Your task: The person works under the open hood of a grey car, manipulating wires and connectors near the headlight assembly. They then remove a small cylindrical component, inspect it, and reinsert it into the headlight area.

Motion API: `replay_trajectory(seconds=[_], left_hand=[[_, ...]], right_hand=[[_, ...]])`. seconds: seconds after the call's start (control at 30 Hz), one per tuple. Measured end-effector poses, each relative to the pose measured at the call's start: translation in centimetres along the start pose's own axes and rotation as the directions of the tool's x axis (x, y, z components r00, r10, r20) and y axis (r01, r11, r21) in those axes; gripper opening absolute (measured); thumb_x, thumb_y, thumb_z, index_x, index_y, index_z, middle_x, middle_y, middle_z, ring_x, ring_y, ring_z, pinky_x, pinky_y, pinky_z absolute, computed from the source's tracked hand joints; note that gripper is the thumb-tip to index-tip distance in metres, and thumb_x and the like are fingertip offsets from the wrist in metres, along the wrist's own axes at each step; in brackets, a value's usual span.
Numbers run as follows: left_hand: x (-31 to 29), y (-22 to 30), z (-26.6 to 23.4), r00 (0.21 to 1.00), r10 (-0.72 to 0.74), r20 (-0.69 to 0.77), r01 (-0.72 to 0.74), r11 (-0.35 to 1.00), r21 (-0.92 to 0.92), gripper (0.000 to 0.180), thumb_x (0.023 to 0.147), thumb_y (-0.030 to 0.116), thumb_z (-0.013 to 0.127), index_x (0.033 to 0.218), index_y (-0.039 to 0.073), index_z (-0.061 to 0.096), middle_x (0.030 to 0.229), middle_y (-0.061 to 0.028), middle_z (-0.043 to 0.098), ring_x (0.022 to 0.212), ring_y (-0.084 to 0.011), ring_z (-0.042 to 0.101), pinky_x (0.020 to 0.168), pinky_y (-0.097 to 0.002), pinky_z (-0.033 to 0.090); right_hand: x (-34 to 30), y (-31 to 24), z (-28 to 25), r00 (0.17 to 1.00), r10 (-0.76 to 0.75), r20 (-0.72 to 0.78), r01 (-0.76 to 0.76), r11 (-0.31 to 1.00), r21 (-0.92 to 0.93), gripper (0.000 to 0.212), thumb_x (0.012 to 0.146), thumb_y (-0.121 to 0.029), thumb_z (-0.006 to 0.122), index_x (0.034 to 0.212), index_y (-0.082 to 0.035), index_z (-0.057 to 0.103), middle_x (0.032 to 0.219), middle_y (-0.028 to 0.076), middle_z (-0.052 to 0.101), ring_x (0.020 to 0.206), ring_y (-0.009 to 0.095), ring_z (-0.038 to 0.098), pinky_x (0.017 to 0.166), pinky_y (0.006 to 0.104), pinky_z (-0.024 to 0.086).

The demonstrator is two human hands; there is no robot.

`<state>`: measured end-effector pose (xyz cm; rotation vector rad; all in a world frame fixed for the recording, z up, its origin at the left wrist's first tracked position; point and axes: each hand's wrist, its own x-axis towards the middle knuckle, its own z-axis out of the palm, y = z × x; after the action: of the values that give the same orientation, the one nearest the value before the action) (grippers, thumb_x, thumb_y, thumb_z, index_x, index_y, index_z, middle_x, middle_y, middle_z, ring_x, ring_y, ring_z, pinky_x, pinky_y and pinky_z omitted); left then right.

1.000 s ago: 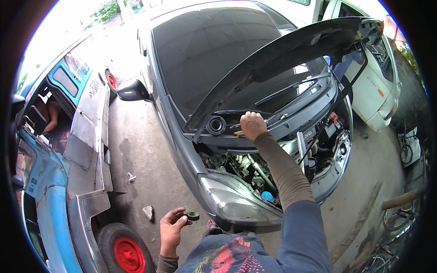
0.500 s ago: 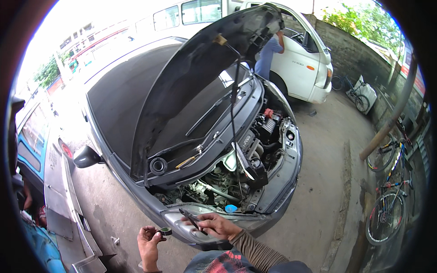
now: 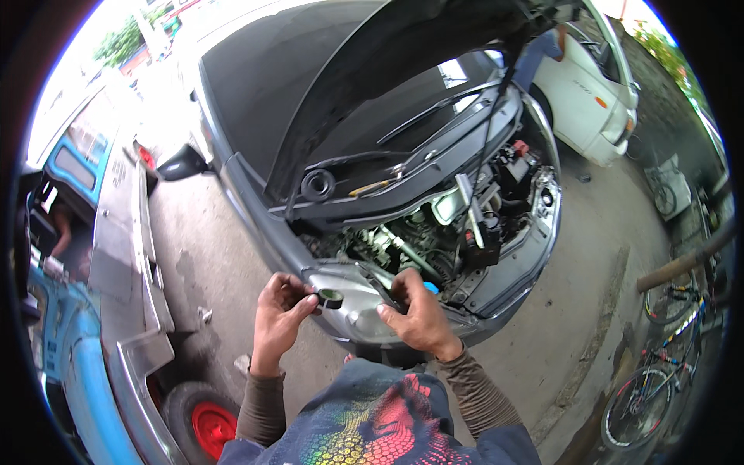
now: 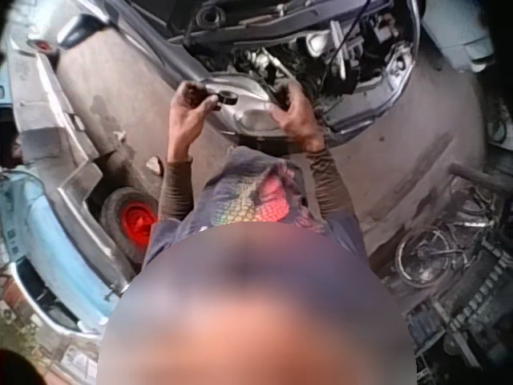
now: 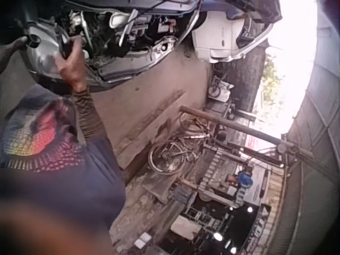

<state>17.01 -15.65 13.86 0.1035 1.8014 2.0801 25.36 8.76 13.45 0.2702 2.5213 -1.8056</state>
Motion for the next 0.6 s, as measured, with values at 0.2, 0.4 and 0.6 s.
replay_trajectory(seconds=[0.2,0.4,0.6], left_hand=[[-1.7,0.6,-2.2,0.999,-0.049,-0.016,0.049,0.999,-0.019,0.031,0.09,-0.002,0.073,0.107,0.002,0.048,0.099,-0.0102,0.066,0.091,-0.0147,0.068,0.079,-0.0321,0.062],[-3.7,0.0,-4.5,0.994,-0.065,-0.093,0.073,0.993,0.09,0.032,0.088,-0.003,0.073,0.107,0.001,0.047,0.099,-0.0102,0.066,0.089,-0.0129,0.067,0.078,-0.0292,0.061],[-5.6,0.1,-4.9,0.976,-0.002,-0.219,0.072,0.947,0.313,0.026,0.085,-0.002,0.072,0.1,0.001,0.051,0.091,-0.0084,0.068,0.08,-0.0108,0.067,0.072,-0.0263,0.057]], right_hand=[[-2.5,3.4,1.0,0.832,0.256,0.493,-0.431,0.857,0.282,0.031,0.088,-0.015,0.079,0.109,0.0,0.062,0.089,0.002,0.061,0.081,0.011,0.059,0.075,0.0263,0.05],[-4.2,4.8,4.6,0.686,0.507,0.522,-0.701,0.653,0.287,0.023,0.094,-0.018,0.074,0.1,0.002,0.064,0.084,0.011,0.072,0.081,0.02,0.073,0.07,0.0309,0.059],[-2.0,-0.7,6.8,0.896,0.042,0.441,0.099,0.952,-0.29,0.029,0.099,-0.031,0.064,0.098,-0.004,0.054,0.085,0.014,0.06,0.078,0.029,0.067,0.065,0.0445,0.051]])
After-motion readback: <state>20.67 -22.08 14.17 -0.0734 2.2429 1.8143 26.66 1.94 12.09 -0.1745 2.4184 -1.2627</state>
